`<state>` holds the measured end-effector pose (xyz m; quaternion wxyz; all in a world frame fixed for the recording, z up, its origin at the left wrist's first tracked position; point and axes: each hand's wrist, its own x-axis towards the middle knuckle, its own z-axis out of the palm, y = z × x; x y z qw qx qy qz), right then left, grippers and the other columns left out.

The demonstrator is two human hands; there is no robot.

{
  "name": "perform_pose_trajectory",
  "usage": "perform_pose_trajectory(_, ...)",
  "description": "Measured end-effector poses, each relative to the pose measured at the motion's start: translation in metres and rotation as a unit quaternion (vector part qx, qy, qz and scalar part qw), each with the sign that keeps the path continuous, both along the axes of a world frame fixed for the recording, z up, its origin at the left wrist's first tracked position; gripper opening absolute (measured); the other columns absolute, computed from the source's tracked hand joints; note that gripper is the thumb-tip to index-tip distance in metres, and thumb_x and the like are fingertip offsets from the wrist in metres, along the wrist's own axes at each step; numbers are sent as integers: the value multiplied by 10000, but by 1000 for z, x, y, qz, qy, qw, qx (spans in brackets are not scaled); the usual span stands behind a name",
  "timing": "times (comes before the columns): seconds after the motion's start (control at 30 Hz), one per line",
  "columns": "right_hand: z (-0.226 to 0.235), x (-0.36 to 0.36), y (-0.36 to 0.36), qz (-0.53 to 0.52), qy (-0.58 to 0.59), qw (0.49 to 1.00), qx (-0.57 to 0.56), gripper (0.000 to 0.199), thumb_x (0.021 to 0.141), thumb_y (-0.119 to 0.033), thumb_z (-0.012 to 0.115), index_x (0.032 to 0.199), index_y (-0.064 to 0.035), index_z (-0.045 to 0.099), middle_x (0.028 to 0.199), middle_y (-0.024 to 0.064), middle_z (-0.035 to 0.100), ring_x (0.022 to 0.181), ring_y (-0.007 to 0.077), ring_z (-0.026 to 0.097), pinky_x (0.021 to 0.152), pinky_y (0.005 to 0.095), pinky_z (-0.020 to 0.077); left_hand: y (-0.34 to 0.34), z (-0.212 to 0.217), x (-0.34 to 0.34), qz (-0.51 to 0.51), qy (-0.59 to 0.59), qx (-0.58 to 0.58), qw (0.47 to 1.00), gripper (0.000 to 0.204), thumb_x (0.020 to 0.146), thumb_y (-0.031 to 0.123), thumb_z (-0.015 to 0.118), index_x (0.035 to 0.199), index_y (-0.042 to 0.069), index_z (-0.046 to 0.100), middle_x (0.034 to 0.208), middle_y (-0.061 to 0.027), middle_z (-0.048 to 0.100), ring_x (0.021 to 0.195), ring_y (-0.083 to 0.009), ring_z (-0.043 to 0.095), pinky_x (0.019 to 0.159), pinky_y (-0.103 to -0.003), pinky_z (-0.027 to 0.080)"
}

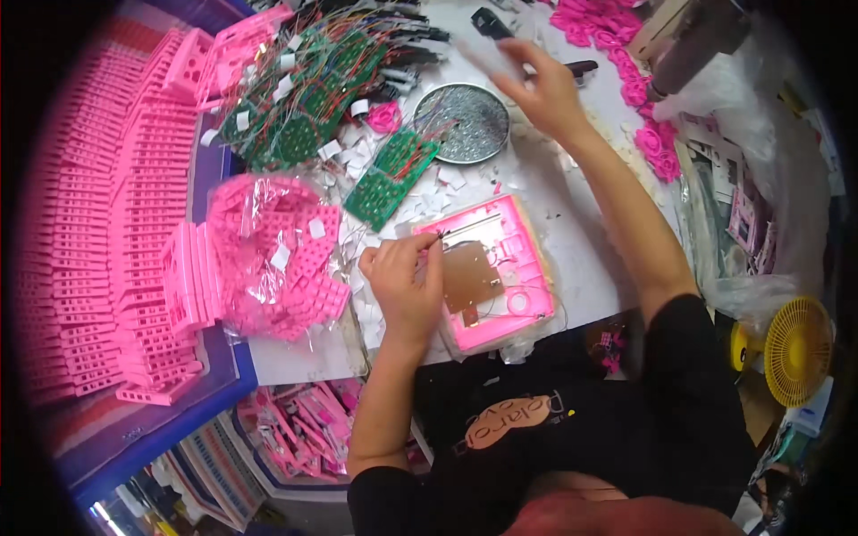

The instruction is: The recorder is assembling components for a toy cash register, including installing internal circuit boards and plastic gears using a specialized assembly tool.

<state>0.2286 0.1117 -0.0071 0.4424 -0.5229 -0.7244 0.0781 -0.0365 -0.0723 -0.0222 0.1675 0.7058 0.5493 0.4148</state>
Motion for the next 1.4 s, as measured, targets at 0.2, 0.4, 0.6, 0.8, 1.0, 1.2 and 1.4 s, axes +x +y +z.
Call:
perform_pose_trajectory(0.2,66,-2,-157,336,-89,920,-181,556,770,-136,771,1278,-50,563,1095,154,646,999,357,624,859,422,532,8,4,0,-33,-41,-17,998,64,839,123,743,886,97,709,826,-16,691,761,-177,596,826,-353,347)
perform_pose_trajectory(0.4,40,-37,-151,302,-118,907,-270,667,729,-82,774,1342,-79,510,1088,163,629,1048,359,614,882,433,535,25,20,-10,-177,16,-12,984,87,794,112,764,866,98,717,806,-39,683,764,-233,615,814,-377,415)
perform_pose_trajectory(0.6,28,-34,-149,369,-138,900,-187,576,693,-97,782,1240,-84,603,1131,98,653,1065,327,598,916,423,529,37,31,-21,-288,90,-4,953,106,765,94,764,855,95,707,785,-50,666,786,-252,617,772,-394,452)
perform_pose_trajectory(0.8,37,-39,-151,387,-215,886,-139,505,717,-132,773,1195,-82,616,1147,59,662,1068,297,605,872,398,551,36,44,-22,-326,191,31,925,113,786,79,735,891,87,697,813,-65,663,779,-263,610,759,-406,459)
perform_pose_trajectory(1.0,47,-49,-151,393,-310,855,-133,296,807,-188,692,1080,-99,622,1018,41,667,974,281,620,780,384,556,17,41,-21,-267,134,-58,953,125,851,83,699,972,53,706,839,-91,699,749,-261,650,711,-362,498)
perform_pose_trajectory(1.2,58,-57,-156,383,-339,851,-117,228,833,-194,653,1025,-70,641,957,66,666,921,270,629,715,378,558,18,38,-13,-199,-7,-268,943,185,864,133,718,987,-5,732,792,-121,728,680,-198,697,624,-313,532)
perform_pose_trajectory(1.4,50,-54,-175,350,-358,865,-34,256,792,-180,658,957,16,647,924,118,654,903,267,617,654,332,551,29,57,-10,-197,-6,-376,906,179,854,128,740,955,-19,736,675,-49,660,594,-78,585,538,-263,469)
